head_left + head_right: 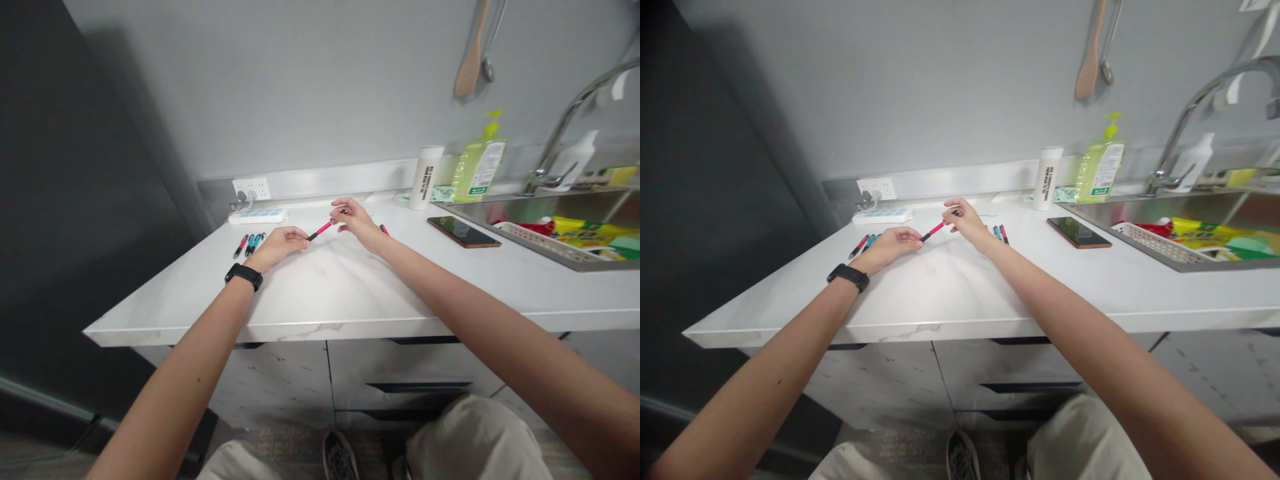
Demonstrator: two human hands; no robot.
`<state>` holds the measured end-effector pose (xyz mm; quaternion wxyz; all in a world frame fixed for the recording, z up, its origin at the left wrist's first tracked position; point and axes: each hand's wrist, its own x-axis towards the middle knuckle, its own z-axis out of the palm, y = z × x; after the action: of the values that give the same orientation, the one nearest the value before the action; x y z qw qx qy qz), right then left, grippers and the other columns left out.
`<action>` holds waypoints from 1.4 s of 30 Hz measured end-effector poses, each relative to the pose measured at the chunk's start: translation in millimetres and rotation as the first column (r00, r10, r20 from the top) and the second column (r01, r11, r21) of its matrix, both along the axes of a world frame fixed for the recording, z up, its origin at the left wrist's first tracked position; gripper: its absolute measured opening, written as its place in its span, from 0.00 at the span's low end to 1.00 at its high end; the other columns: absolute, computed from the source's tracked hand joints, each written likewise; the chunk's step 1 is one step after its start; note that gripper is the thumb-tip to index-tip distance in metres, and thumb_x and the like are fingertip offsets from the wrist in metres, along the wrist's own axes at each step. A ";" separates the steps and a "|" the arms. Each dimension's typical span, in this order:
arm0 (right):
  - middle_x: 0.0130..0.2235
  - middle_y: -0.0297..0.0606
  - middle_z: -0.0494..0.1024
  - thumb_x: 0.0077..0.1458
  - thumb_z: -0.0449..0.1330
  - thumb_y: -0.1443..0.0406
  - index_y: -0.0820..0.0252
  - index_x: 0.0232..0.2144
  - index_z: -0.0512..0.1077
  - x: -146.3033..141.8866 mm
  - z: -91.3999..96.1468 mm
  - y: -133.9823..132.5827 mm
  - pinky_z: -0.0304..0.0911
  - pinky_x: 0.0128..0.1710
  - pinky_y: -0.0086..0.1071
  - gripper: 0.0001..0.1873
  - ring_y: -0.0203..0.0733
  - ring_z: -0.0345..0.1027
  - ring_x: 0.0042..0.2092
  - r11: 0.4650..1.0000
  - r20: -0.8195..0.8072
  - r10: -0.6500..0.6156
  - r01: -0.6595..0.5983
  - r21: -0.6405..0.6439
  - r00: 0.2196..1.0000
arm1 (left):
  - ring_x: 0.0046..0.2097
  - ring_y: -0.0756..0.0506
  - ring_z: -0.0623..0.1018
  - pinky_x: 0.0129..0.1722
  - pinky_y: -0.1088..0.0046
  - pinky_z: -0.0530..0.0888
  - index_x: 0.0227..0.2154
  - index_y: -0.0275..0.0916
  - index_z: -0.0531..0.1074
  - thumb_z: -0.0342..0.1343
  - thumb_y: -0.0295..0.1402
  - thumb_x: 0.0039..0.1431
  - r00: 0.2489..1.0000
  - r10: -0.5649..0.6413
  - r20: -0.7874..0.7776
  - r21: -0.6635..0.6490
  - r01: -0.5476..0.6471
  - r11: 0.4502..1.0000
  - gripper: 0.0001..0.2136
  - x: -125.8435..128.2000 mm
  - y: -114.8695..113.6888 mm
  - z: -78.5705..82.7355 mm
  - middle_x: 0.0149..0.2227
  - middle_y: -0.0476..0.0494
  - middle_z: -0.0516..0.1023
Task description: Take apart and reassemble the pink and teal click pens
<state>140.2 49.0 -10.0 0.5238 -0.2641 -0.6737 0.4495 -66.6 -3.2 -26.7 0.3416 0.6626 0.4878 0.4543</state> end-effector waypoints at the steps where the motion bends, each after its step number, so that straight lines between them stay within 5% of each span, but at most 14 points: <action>1: 0.32 0.32 0.72 0.44 0.62 0.66 0.59 0.36 0.64 0.0 0.4 0.1 0.63 0.26 0.24 0.15 0.32 0.67 0.31 1.000 -0.016 0.021 -0.021 0.001 1.000 | 0.33 0.49 0.76 0.42 0.67 0.71 0.30 0.36 0.73 0.66 0.35 0.37 1.000 0.001 0.000 -0.001 -0.001 1.000 0.15 0.0 -0.1 0.2 0.28 0.47 0.77; 7: 0.25 0.31 0.69 0.45 0.63 0.63 0.62 0.27 0.66 0.5 -0.3 2.5 0.63 0.22 0.23 0.10 0.29 0.64 0.24 1.000 0.060 -0.027 0.027 0.007 0.998 | 0.32 0.49 0.75 0.39 0.68 0.71 0.29 0.35 0.73 0.65 0.36 0.39 1.000 0.004 0.011 0.001 -0.004 1.000 0.14 2.3 -3.9 4.0 0.27 0.46 0.76; 11: 0.30 0.31 0.72 0.41 0.66 0.66 0.60 0.29 0.67 0.3 -0.2 0.1 0.65 0.25 0.24 0.12 0.31 0.68 0.29 0.999 0.028 0.050 -0.051 0.012 0.998 | 0.31 0.49 0.75 0.38 0.69 0.71 0.29 0.35 0.73 0.65 0.36 0.39 1.000 0.006 0.006 0.010 -0.006 1.000 0.13 0.0 -2.2 2.8 0.27 0.47 0.76; 16: 0.22 0.33 0.71 0.47 0.62 0.64 0.63 0.26 0.68 2.8 -0.1 -2.9 0.62 0.20 0.24 0.08 0.29 0.63 0.21 1.000 0.130 0.015 -0.011 -0.029 0.991 | 0.32 0.49 0.75 0.39 0.69 0.71 0.29 0.36 0.73 0.66 0.35 0.37 0.999 0.037 -0.006 0.055 -0.037 0.998 0.14 -4.2 0.5 0.5 0.29 0.47 0.76; 23: 0.30 0.32 0.73 0.36 0.65 0.72 0.62 0.29 0.69 2.8 -3.5 2.9 0.65 0.25 0.23 0.13 0.31 0.67 0.30 0.996 0.059 0.075 -0.078 0.047 0.995 | 0.31 0.49 0.76 0.37 0.69 0.71 0.31 0.36 0.72 0.64 0.39 0.41 0.999 0.037 0.003 0.024 -0.037 0.999 0.15 -1.7 -1.5 3.0 0.28 0.47 0.76; 31: 0.18 0.34 0.71 0.45 0.63 0.60 0.65 0.26 0.72 4.6 -4.7 4.3 0.61 0.21 0.23 0.11 0.30 0.63 0.21 0.999 0.193 -0.003 0.010 -0.033 0.981 | 0.31 0.49 0.75 0.38 0.69 0.72 0.30 0.36 0.69 0.68 0.36 0.33 0.998 0.062 0.020 0.063 -0.064 0.996 0.19 -4.7 -2.7 3.1 0.27 0.48 0.75; 36: 0.31 0.35 0.75 0.39 0.65 0.68 0.61 0.31 0.70 4.6 -6.1 5.6 0.65 0.25 0.23 0.12 0.33 0.69 0.31 0.997 0.107 0.066 -0.070 0.040 0.992 | 0.31 0.49 0.76 0.36 0.71 0.71 0.31 0.37 0.68 0.64 0.39 0.41 0.998 0.060 0.019 0.035 -0.061 0.998 0.16 -1.9 -3.2 3.2 0.25 0.48 0.76; 42: 0.33 0.33 0.74 0.39 0.64 0.69 0.59 0.36 0.70 4.3 -4.8 3.8 0.67 0.26 0.25 0.17 0.33 0.69 0.31 0.992 0.053 0.107 -0.110 0.065 0.993 | 0.31 0.47 0.77 0.33 0.71 0.70 0.32 0.37 0.68 0.63 0.42 0.42 0.999 0.031 0.008 0.009 -0.031 0.999 0.17 -1.1 -5.2 4.2 0.25 0.46 0.78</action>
<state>144.5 52.9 -14.7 0.4904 -0.2201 -0.7148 0.4475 -67.7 -8.4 -22.4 0.3336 0.6546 0.4946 0.4643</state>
